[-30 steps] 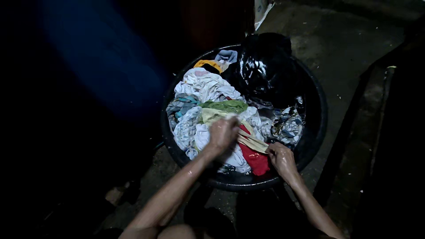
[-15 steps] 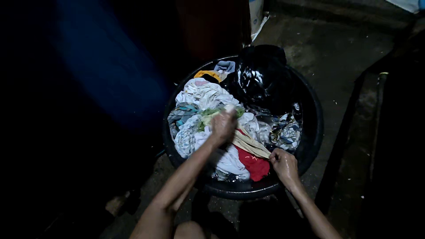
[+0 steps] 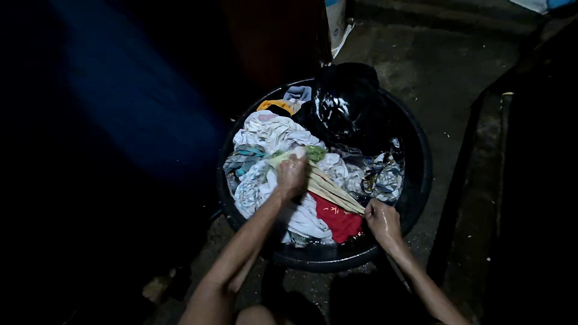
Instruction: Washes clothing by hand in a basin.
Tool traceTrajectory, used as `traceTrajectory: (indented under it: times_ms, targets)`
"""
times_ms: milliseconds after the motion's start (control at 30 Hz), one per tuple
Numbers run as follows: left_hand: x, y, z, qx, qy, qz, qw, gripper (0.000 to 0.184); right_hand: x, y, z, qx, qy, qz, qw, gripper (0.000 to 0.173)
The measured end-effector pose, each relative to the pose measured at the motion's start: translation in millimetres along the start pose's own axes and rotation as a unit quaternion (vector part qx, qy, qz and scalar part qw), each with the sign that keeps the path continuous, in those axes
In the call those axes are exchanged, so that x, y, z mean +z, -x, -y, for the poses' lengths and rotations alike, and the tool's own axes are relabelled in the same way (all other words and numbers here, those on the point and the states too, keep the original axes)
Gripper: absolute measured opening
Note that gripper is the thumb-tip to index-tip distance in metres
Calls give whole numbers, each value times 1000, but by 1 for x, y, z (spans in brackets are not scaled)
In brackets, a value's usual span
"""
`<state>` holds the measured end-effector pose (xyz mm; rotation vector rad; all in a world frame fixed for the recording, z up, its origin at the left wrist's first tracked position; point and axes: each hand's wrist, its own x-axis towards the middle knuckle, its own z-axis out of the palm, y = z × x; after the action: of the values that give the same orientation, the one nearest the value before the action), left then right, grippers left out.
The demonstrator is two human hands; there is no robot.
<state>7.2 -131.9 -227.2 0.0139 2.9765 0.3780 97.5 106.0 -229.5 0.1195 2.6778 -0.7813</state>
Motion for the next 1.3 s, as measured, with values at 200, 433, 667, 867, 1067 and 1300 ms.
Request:
traceTrajectory:
  times_ms: [200,433,667,867,1067,1300]
  targets:
    - [39,65,-77,197,58,166,965,33,0,0,-5,-7,-3,-6,1000,14]
    - [-14,-5,62,-50,17,-63,997,30,-14,3,-17,-11,-119,-9,993,15]
    - [-26,1,75,-117,0,-67,991,29,-70,24,-3,-322,-458,68,826,24]
    - [8,36,7,3,-28,167,986,33,-71,-8,25,-209,-223,-113,945,7]
    - [9,103,-29,120,1,291,949,33,20,-60,15,-132,98,181,970,54]
    - [-33,84,-3,107,106,228,962,30,33,-67,37,-82,209,382,897,56]
